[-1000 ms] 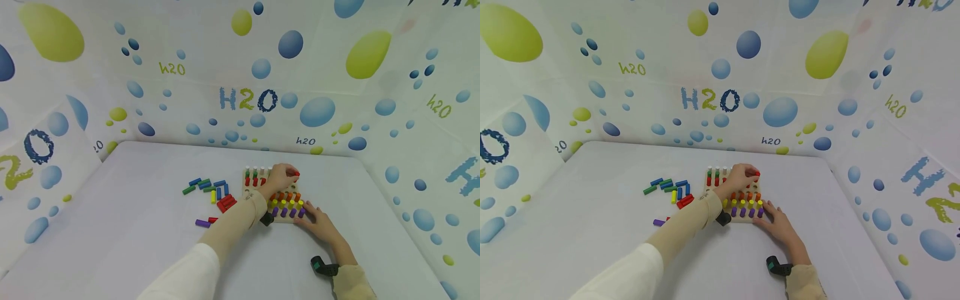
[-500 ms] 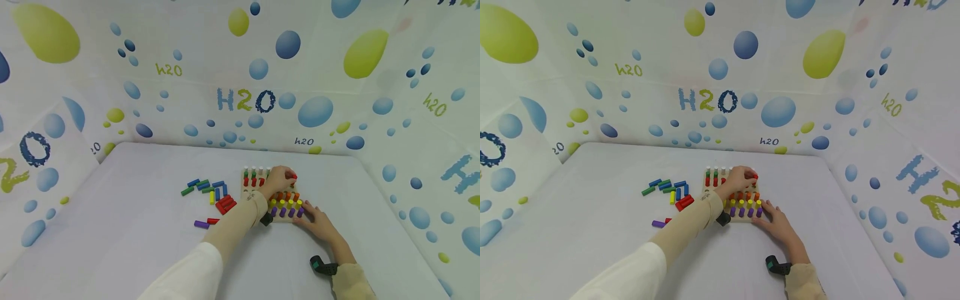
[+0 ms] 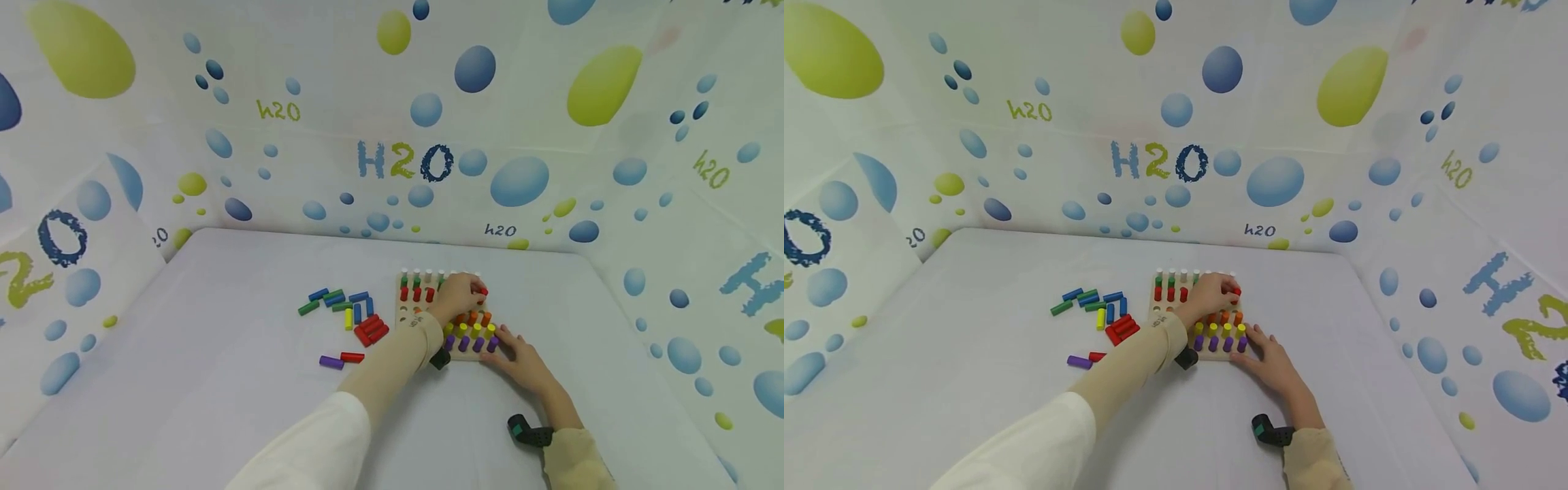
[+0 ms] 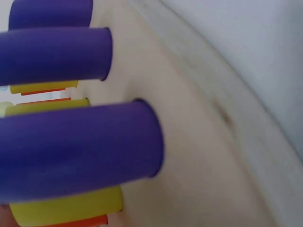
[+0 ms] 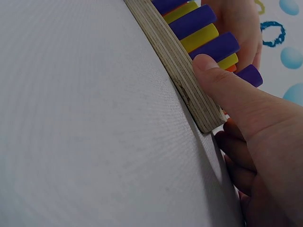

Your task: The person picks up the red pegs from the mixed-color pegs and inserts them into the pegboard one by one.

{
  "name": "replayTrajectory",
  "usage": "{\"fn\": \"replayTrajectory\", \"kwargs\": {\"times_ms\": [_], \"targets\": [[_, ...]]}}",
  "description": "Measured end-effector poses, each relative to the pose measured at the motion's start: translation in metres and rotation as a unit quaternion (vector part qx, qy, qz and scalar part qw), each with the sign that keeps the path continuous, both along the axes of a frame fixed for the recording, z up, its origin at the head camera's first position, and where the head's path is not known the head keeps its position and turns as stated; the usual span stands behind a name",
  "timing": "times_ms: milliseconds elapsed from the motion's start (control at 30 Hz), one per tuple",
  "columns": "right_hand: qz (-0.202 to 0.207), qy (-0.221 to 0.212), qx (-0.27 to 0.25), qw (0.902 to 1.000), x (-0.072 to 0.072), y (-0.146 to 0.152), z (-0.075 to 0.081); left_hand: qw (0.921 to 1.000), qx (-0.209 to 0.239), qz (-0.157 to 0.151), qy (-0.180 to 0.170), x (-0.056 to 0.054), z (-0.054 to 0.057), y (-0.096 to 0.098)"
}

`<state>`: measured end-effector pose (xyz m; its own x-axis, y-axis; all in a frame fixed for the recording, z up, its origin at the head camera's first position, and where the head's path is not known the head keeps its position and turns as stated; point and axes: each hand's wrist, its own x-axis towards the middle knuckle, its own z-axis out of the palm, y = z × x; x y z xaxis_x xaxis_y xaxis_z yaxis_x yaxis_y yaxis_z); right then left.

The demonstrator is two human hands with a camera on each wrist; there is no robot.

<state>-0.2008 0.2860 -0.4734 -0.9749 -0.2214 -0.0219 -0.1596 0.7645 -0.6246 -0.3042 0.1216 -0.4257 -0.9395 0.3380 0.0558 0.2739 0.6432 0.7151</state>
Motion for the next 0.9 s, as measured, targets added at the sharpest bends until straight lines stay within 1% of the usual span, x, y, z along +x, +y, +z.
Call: {"fn": "replayTrajectory", "kwargs": {"times_ms": [100, 167, 333, 433, 533, 667, 767, 900], "targets": [[0.001, 0.000, 0.003, 1.0000, -0.0003, -0.0005, 0.0012, 0.9997, -0.021, 0.011, 0.003, 0.0007, 0.0001, 0.0006], [0.001, -0.001, 0.005, 1.0000, -0.0004, -0.0007, 0.0013, 0.9995, -0.028, 0.013, 0.004, 0.0012, 0.0004, 0.0004], [0.002, -0.001, 0.007, 1.0000, -0.0016, 0.0003, -0.0004, 0.9990, -0.042, 0.009, 0.013, 0.0018, 0.0015, 0.0000], [0.001, -0.001, 0.011, 0.9999, -0.0016, 0.0010, -0.0011, 0.9977, -0.065, 0.009, 0.017, 0.0020, 0.0027, 0.0018], [0.000, 0.002, 0.009, 1.0000, -0.0015, 0.0010, -0.0012, 0.9939, -0.107, 0.011, 0.026, 0.0014, 0.0028, 0.0041], [-0.001, 0.002, 0.004, 1.0000, -0.0011, -0.0002, -0.0006, 0.9864, -0.157, 0.009, 0.047, 0.0000, 0.0000, 0.0049], [-0.002, 0.000, 0.005, 1.0000, -0.0009, -0.0011, 0.0002, 0.9829, -0.173, 0.004, 0.063, 0.0003, -0.0007, 0.0034], [-0.003, 0.000, 0.009, 1.0000, -0.0009, -0.0015, 0.0006, 0.9795, -0.184, -0.004, 0.081, 0.0020, 0.0029, 0.0002]]}}
